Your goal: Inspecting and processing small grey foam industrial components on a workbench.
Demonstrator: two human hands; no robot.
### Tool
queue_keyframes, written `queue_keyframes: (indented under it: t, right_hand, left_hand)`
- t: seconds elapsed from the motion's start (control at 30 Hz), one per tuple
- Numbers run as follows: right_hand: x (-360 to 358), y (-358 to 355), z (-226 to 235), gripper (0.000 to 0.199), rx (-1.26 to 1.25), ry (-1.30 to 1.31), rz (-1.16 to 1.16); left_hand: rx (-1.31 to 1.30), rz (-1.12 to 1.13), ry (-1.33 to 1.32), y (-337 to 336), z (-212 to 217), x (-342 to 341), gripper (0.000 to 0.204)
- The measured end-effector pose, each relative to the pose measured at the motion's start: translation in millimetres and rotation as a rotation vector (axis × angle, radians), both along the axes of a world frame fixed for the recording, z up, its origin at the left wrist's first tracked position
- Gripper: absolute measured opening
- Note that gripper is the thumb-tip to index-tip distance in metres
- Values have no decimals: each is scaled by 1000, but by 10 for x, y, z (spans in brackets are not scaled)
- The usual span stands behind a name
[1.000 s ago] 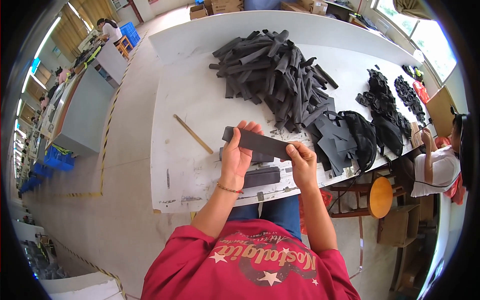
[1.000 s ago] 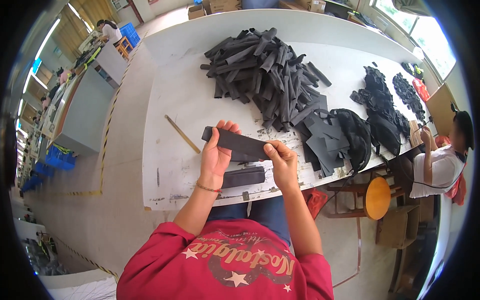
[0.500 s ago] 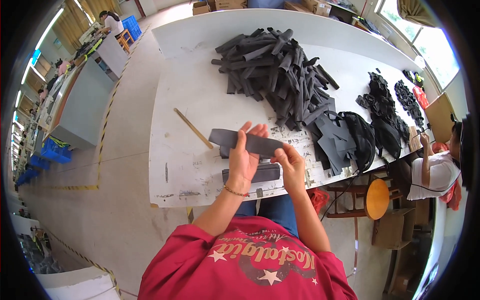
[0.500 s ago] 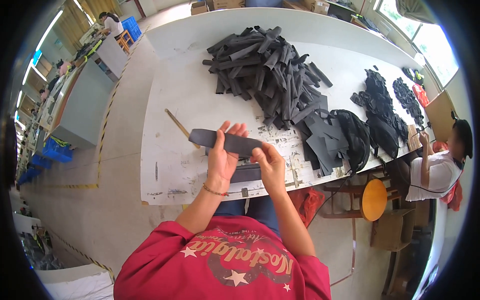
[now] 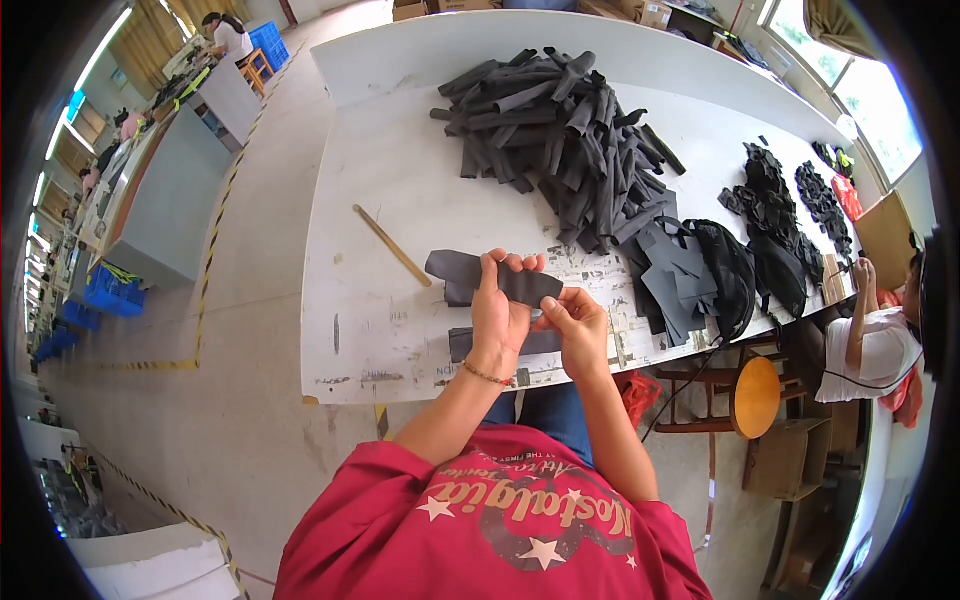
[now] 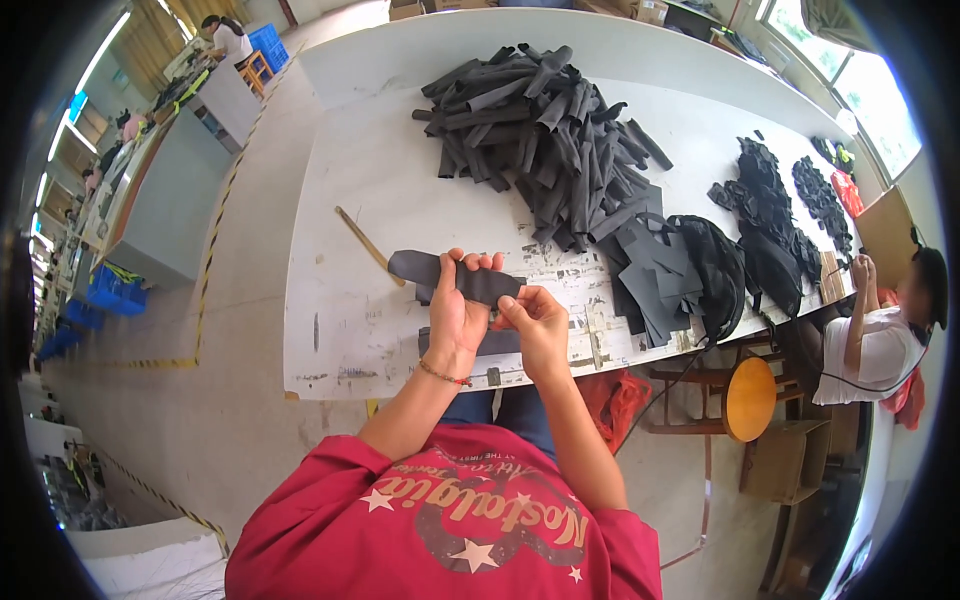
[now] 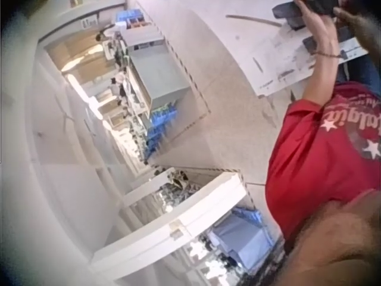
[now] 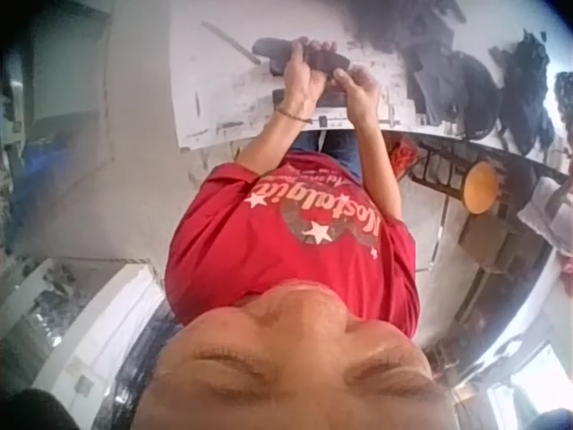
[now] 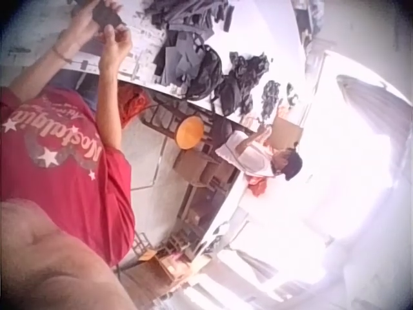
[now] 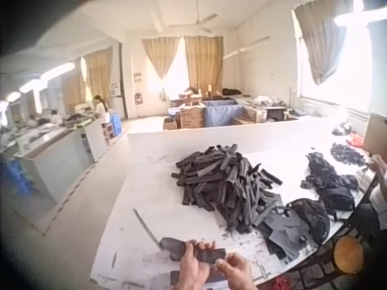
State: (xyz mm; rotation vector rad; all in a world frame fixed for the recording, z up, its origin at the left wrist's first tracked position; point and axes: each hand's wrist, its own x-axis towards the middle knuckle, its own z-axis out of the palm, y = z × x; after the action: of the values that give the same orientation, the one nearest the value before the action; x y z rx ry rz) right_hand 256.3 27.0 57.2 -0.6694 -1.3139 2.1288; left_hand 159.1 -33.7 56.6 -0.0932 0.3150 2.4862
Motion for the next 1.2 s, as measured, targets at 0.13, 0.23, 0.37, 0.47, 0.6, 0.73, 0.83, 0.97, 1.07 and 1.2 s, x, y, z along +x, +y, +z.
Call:
queue_keyframes:
  t: [0.13, 0.23, 0.37, 0.47, 0.6, 0.73, 0.83, 0.97, 1.07, 1.2]
  right_hand:
    - [11, -14, -25, 14, 29, -9, -3]
    - [67, 42, -26, 14, -37, -6, 74]
    - [199, 97, 122, 13, 1, -53, 58]
    - [167, 90, 205, 17, 82, -71, 10]
    - [42, 180, 127, 20, 166, -121, 16]
    - [101, 366, 189, 17, 362, -150, 117]
    - [245, 458, 133, 15, 442, -241, 188]
    - [464, 355, -169, 12, 674, -496, 255]
    - [467, 206, -277, 13, 725, -544, 251]
    - [414, 176, -439, 14, 901, -512, 158]
  left_hand:
    - [-27, 18, 22, 5, 34, 31, 26]
    - [44, -65, 40, -60, -36, -66, 27]
    - [-15, -71, 101, -78, -42, -101, 27]
    - [-53, -64, 221, -57, -19, -76, 28]
    - [-154, -74, 270, -107, 55, -82, 29]
    - [-503, 11, 335, -473, -2, -290, 33]
    - [-830, 56, 493, -789, 166, -193, 28]
    - [-1223, 72, 859, -1139, -211, 84, 17]
    - [-1356, 347, 1221, -1253, -596, 144, 14]
    - [-1479, 416, 1334, -1218, -617, 139, 17]
